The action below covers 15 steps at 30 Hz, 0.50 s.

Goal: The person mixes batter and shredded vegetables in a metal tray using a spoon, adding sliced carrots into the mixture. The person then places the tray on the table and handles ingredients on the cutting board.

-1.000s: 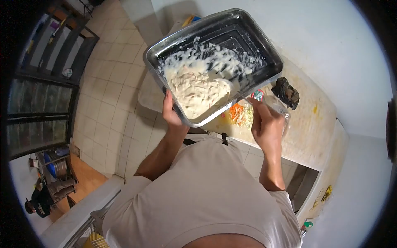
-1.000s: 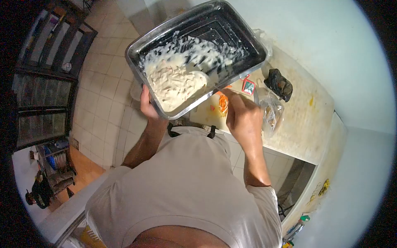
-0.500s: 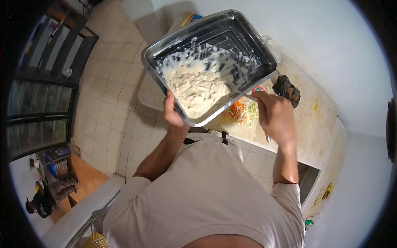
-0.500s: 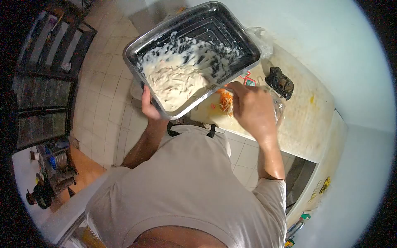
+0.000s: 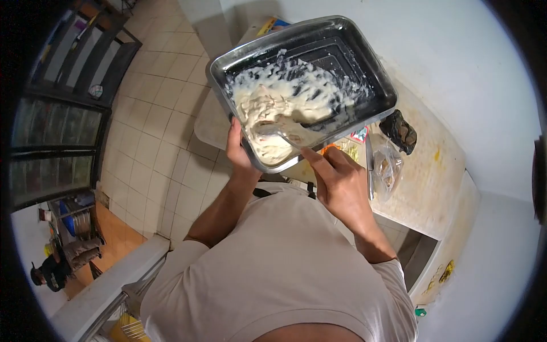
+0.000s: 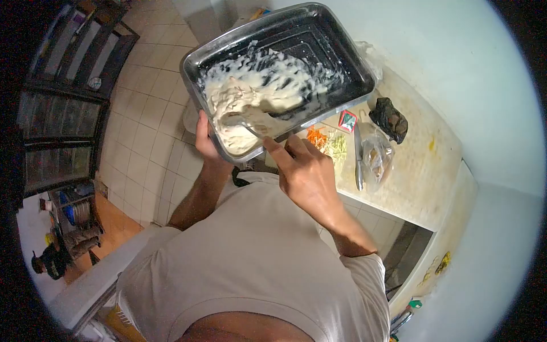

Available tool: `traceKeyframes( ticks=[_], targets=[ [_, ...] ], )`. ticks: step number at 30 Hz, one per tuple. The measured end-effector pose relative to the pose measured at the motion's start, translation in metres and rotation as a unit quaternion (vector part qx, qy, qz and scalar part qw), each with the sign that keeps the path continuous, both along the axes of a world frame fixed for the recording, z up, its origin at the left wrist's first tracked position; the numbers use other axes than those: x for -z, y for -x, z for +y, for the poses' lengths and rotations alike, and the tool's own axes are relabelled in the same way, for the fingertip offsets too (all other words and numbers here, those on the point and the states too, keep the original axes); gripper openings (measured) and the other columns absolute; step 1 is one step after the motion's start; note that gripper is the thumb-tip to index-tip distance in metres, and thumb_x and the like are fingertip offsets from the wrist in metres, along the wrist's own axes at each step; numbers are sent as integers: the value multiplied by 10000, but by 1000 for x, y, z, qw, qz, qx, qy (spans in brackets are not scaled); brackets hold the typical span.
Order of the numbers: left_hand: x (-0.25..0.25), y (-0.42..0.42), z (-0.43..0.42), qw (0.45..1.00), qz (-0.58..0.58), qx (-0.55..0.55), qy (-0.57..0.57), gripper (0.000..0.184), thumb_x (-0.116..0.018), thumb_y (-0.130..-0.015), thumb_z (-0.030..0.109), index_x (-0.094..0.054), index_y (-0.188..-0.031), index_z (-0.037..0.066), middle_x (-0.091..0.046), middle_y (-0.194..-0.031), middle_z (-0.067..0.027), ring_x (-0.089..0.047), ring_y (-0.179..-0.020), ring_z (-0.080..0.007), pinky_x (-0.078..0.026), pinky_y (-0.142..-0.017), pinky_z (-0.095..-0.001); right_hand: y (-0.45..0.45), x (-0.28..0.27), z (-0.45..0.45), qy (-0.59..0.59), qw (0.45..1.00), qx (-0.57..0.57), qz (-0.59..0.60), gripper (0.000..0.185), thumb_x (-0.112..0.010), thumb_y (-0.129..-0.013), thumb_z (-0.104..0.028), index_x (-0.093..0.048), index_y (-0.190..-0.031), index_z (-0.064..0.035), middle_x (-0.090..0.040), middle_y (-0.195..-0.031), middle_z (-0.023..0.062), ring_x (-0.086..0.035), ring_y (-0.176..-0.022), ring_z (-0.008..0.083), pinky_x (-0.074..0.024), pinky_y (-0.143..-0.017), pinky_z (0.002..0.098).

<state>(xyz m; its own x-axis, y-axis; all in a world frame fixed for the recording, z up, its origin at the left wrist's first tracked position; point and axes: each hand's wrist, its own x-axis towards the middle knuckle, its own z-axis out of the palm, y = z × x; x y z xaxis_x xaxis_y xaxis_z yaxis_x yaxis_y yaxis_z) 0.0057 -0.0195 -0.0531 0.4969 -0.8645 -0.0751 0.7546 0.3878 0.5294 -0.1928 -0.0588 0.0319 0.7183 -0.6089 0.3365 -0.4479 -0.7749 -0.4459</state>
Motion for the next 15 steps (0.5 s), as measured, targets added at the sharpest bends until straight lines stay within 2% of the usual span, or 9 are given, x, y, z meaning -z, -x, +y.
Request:
traceKeyframes(
  ticks=[1, 4, 7, 10, 12, 14, 15],
  targets=[
    [-2, 0, 2, 999, -34, 6, -16, 609, -345, -1056, 447, -436, -1467, 8, -562, -1394, -162, -569, -1260, -278, -451, -1070, -412, 2, 4, 0, -11, 1000, -1, 4, 435, -683, -783, -8, -689, -1205, -112, -577, -795, 75, -653, -728, 273, -534, -594, 405],
    [7, -5, 0, 998, -61, -2, -9, 603, -331, -1061, 443, -449, -1453, 0, -567, -1389, -161, -566, -1263, -282, -449, -1073, -411, 7, 5, 2, -56, 998, 17, 8, 377, -701, -822, -46, -694, -1194, -105, -612, -834, 87, -665, -788, 275, -538, -604, 404],
    [6, -6, 0, 995, -91, -23, -38, 588, -322, -1067, 427, -465, -1434, -9, -573, -1382, -164, -576, -1251, -281, -456, -1066, -404, 20, 5, 0, -112, 992, -45, -30, 314, -702, -869, -79, -697, -1183, -83, -669, -935, 116, -681, -884, 296, -549, -651, 378],
    [-7, 1, 5, 973, -181, -53, -132, 574, -319, -1069, 406, -476, -1419, -22, -577, -1376, -169, -589, -1231, -284, -462, -1056, -408, 53, 24, -24, -177, 970, -33, -162, 309, -706, -881, -100, -691, -1187, -56, -706, -1066, 140, -690, -956, 303, -553, -746, 352],
    [1, -13, 0, 989, -116, -32, -86, 568, -325, -1069, 393, -477, -1417, -29, -575, -1381, -172, -592, -1228, -286, -463, -1054, -412, 87, 73, -55, -242, 933, 103, -245, 348, -720, -881, -122, -678, -1212, -23, -707, -1141, 164, -686, -1013, 299, -539, -827, 357],
    [5, -25, 2, 993, -92, -28, -70, 564, -331, -1068, 384, -478, -1414, -36, -573, -1385, -176, -592, -1228, -289, -462, -1055, -416, 106, 113, -75, -294, 885, 268, -241, 420, -737, -876, -153, -650, -1256, 3, -701, -1187, 178, -681, -1042, 290, -533, -880, 384],
    [7, -30, 4, 991, -103, -33, -78, 563, -335, -1067, 381, -478, -1413, -40, -572, -1387, -177, -591, -1230, -291, -461, -1056, -419, 119, 144, -81, -260, 903, 297, -173, 448, -745, -872, -169, -640, -1268, 12, -696, -1194, 193, -676, -1060, 317, -532, -900, 401]
  ],
)
